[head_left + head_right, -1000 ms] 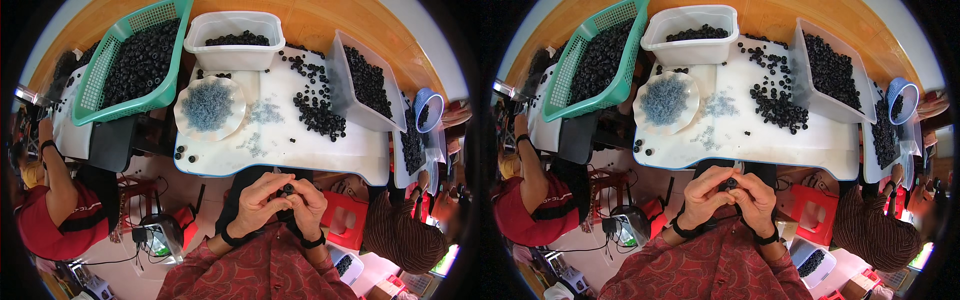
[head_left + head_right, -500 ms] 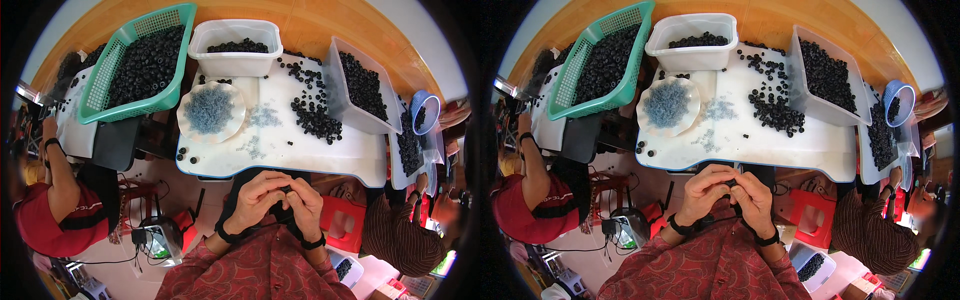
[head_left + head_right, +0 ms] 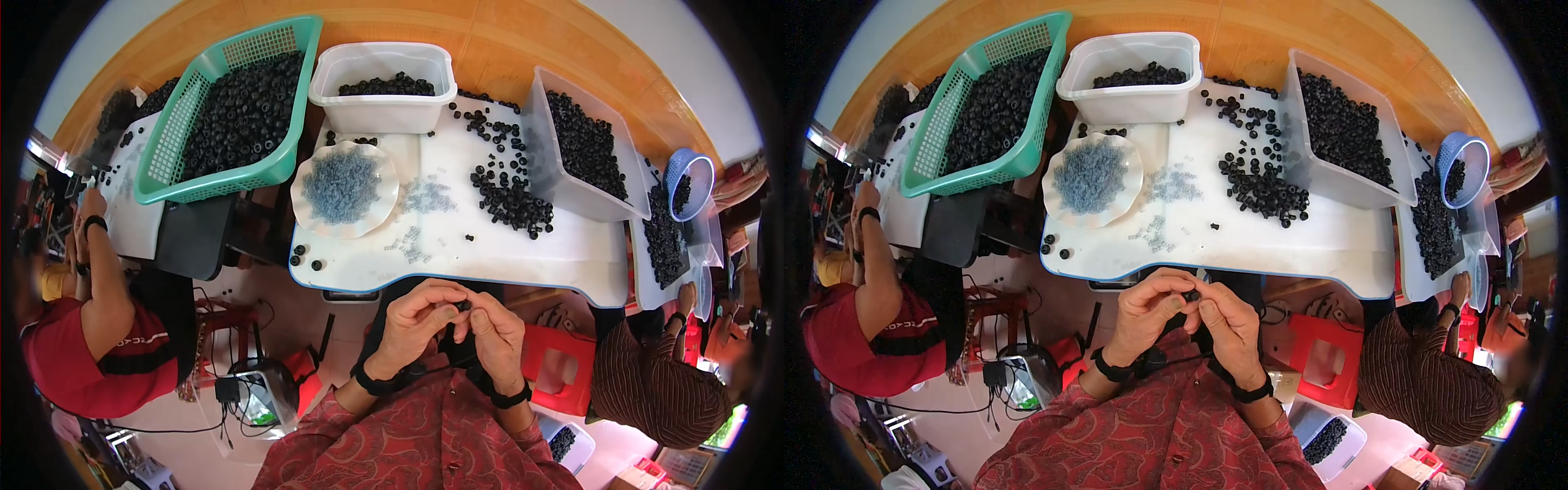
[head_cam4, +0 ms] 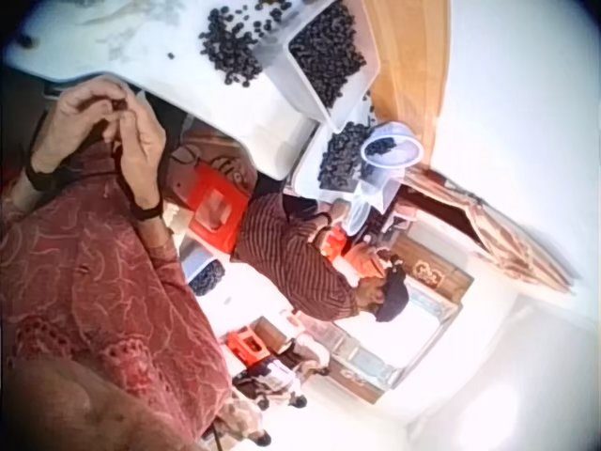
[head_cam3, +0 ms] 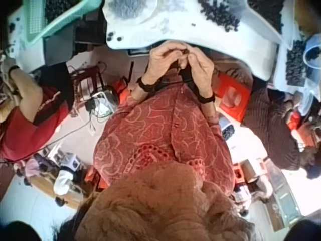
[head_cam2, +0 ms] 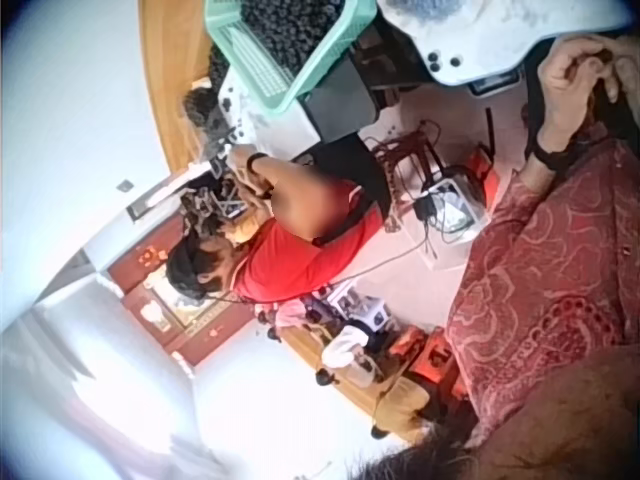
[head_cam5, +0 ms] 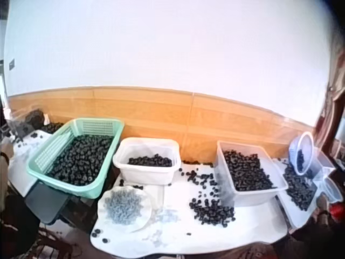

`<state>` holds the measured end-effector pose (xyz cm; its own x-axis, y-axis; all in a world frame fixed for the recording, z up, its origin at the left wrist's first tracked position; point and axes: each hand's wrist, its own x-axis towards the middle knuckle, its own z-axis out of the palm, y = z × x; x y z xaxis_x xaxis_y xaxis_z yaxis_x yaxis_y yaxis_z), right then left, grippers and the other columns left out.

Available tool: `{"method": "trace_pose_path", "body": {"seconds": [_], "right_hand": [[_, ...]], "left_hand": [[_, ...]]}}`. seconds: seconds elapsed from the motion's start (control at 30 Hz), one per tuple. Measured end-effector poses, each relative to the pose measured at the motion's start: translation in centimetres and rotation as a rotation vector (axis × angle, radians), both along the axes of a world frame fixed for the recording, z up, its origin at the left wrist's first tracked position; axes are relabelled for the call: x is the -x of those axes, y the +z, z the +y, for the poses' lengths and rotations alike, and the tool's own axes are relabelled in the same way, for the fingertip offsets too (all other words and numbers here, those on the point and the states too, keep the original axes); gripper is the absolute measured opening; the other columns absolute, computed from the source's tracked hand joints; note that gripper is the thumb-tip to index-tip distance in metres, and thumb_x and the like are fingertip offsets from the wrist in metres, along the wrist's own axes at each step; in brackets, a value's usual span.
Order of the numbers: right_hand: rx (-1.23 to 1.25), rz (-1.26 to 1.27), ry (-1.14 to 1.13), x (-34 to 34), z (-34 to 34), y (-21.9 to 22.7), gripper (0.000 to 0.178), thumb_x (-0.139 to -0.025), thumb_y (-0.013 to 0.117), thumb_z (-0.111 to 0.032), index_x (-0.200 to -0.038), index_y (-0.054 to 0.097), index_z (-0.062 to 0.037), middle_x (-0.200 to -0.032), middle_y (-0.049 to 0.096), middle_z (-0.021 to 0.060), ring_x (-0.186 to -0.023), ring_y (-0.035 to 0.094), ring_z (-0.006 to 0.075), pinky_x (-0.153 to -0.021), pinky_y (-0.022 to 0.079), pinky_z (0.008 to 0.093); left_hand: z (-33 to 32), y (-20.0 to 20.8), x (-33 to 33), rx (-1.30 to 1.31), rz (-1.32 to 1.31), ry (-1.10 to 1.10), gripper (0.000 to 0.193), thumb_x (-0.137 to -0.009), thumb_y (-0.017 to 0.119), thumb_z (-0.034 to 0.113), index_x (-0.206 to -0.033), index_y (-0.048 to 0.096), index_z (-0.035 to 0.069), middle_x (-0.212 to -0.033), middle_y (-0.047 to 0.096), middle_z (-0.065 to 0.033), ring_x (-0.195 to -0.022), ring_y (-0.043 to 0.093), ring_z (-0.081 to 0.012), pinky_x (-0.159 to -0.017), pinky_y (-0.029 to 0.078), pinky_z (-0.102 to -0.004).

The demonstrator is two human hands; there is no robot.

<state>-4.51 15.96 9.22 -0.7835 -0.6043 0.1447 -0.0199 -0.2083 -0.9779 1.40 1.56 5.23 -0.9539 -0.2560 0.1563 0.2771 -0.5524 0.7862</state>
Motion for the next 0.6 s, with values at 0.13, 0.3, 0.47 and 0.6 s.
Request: {"method": "trace_pose_path", "body": {"seconds": [0.13,0.3,0.47,0.6], "right_hand": [[0.016,-0.070,-0.040,-0.2,-0.1,-0.1,0.027,-0.100,0.053,-0.006,-0.124,0.061,0.0031,-0.089,0.063,0.0068,-0.071,0.060,0.0108,-0.064,0.051,0.0232],[0.049,-0.163,-0.107,-0.6,0.0,-0.5,0.022,-0.095,0.061,-0.003,-0.116,0.065,0.0026,-0.083,0.063,0.0041,-0.067,0.059,0.0080,-0.060,0.049,0.0208],[0.046,-0.172,-0.128,-0.5,0.3,-0.5,0.017,-0.094,0.062,-0.003,-0.109,0.065,0.0049,-0.085,0.066,0.0057,-0.061,0.056,0.0085,-0.055,0.046,0.0201],[0.056,-0.214,-0.127,-0.2,0.5,-0.4,0.018,-0.094,0.065,-0.008,-0.110,0.067,0.0014,-0.076,0.065,0.0025,-0.061,0.055,0.0055,-0.055,0.045,0.0192]], "left_hand": [[0.0,0.2,0.0,0.046,0.009,0.007,0.021,-0.092,0.059,-0.006,-0.113,0.065,-0.004,-0.120,0.060,-0.0128,-0.100,0.062,-0.0152,-0.085,0.051,-0.0263],[-0.1,1.4,0.1,0.363,0.024,0.104,0.022,-0.088,0.062,-0.006,-0.109,0.069,-0.001,-0.114,0.065,-0.0124,-0.092,0.064,-0.0150,-0.078,0.052,-0.0252],[-0.1,1.0,0.3,0.435,0.050,0.106,0.024,-0.085,0.067,-0.004,-0.108,0.070,0.000,-0.110,0.068,-0.0116,-0.087,0.065,-0.0137,-0.072,0.052,-0.0237],[-0.2,1.3,0.3,0.452,0.005,0.045,0.024,-0.086,0.065,-0.009,-0.109,0.069,-0.002,-0.115,0.065,-0.0129,-0.097,0.065,-0.0164,-0.081,0.054,-0.0265]]}}
